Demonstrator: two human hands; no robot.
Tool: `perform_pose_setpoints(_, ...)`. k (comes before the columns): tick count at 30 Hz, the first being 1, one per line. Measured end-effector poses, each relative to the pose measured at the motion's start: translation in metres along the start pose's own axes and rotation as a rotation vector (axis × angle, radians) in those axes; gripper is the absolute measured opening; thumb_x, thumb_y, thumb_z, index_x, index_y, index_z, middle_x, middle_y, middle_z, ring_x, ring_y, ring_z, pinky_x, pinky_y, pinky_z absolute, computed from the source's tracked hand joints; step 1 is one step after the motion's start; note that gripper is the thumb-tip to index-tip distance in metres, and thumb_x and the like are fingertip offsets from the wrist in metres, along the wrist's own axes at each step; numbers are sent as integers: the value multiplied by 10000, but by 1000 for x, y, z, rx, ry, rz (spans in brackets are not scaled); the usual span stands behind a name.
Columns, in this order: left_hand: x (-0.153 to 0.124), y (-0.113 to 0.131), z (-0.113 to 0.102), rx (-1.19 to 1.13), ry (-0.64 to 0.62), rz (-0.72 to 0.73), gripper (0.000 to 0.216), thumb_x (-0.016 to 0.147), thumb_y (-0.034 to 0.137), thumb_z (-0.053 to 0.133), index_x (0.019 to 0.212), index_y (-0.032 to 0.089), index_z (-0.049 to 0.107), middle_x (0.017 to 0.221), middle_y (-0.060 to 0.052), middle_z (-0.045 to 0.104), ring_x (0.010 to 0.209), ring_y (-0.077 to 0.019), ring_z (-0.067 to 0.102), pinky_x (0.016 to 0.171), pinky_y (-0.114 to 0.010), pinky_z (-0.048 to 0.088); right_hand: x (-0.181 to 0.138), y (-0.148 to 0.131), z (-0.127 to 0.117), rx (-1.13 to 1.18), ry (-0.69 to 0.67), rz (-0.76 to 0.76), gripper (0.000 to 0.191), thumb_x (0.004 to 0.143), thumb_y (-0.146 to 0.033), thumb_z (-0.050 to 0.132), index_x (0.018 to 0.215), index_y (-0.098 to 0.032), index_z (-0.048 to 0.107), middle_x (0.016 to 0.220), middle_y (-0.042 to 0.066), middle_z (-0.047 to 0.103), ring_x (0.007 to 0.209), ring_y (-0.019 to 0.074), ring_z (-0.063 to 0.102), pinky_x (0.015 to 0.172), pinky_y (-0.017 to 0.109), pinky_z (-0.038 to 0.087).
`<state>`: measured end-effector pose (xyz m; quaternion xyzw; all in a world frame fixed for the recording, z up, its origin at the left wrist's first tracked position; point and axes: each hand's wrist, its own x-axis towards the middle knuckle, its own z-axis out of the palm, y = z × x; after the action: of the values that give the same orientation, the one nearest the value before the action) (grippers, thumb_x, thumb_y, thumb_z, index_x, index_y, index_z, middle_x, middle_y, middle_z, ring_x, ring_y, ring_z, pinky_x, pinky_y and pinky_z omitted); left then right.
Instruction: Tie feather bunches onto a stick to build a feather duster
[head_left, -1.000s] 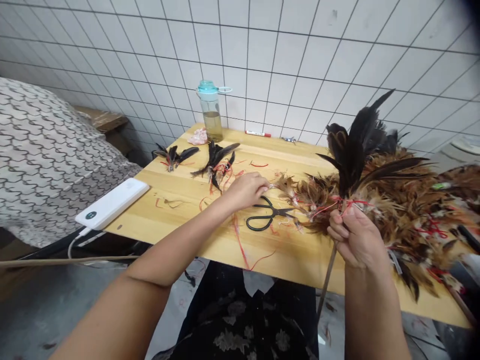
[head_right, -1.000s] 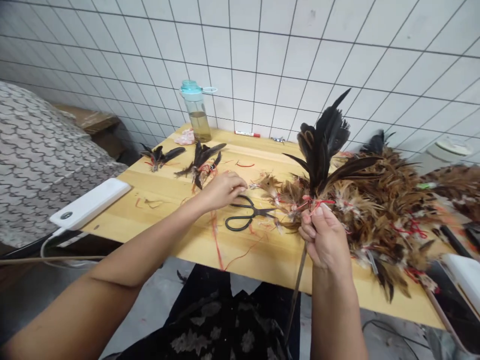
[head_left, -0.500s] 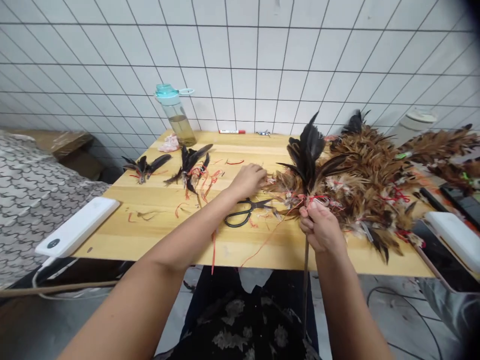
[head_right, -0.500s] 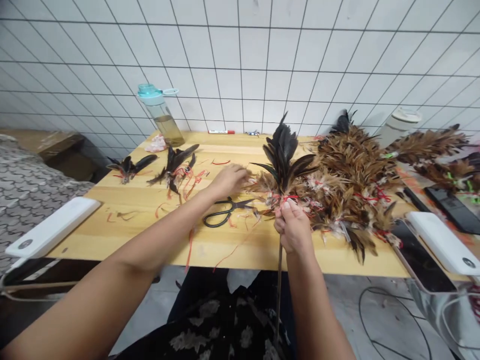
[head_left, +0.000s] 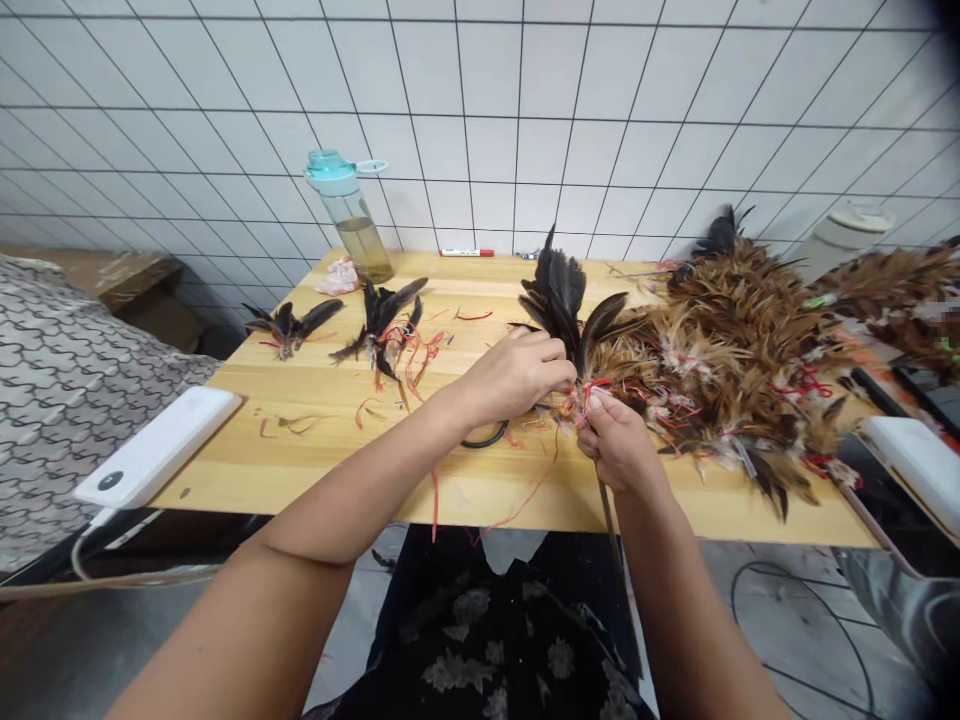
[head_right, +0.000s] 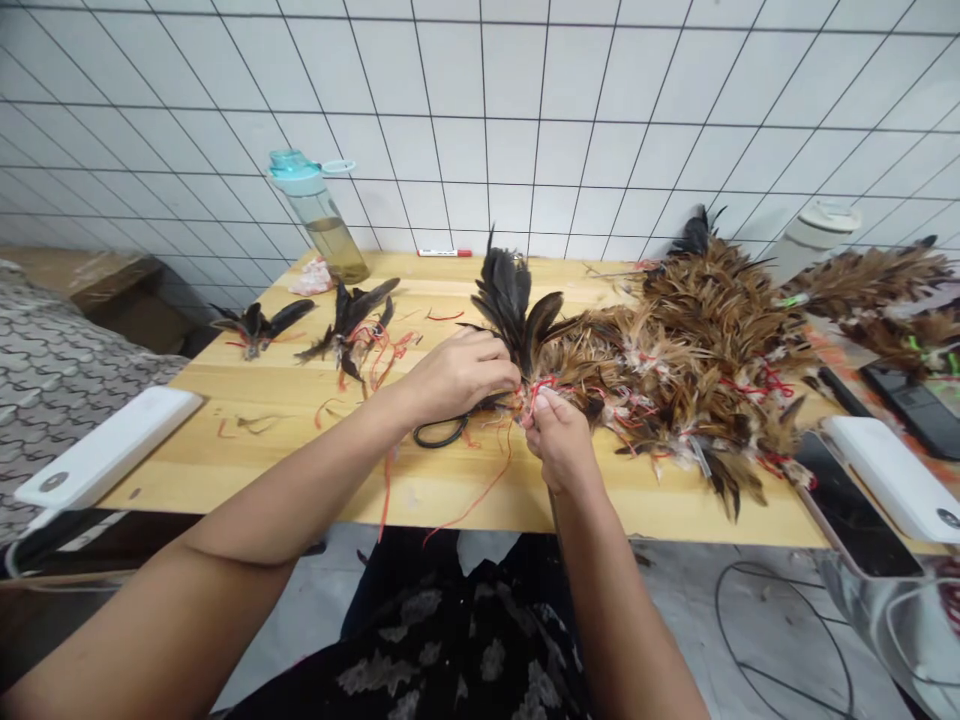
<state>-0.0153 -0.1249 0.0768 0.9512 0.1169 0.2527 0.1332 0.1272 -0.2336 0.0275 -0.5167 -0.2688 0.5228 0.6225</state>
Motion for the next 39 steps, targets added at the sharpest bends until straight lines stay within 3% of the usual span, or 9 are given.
perform_pose_setpoints(9, -8, -1, 3, 26, 46, -15, 259, 946, 262, 401, 859, 182, 631, 844, -68, 603, 804, -185, 518, 789, -322, 377, -3, -2, 5, 13, -80, 114, 427, 582, -459, 813, 652, -168, 510, 528, -49, 489, 367, 0, 241, 351, 150, 136)
perform_pose_setpoints(13, -11, -2, 6, 54, 70, -34, 258, 945, 261, 401, 849, 172, 623, 839, -73, 606, 808, -192, 522, 783, -323, 384, -4, -3, 8, 48, -153, 162, 450, 565, -472, 827, 768, -156, 579, 539, -67, 471, 369, -2, 239, 367, 144, 121)
perform_pose_setpoints(25, -20, 6, 7, -35, 147, -85, 212, 938, 225, 435, 829, 165, 606, 808, -60, 610, 783, -168, 542, 754, -291, 409, -7, -5, 6, 97, -279, 191, 448, 593, -469, 832, 769, -147, 576, 571, -68, 469, 395, -6, 209, 399, 165, 80)
perform_pose_setpoints(39, -28, 21, 1, 203, 214, -49, 203, 947, 237, 443, 838, 151, 591, 790, -50, 601, 753, -160, 541, 738, -299, 417, -12, -10, 12, 9, -353, 174, 471, 610, -507, 808, 689, -175, 483, 586, -66, 459, 396, 1, 215, 403, 190, 84)
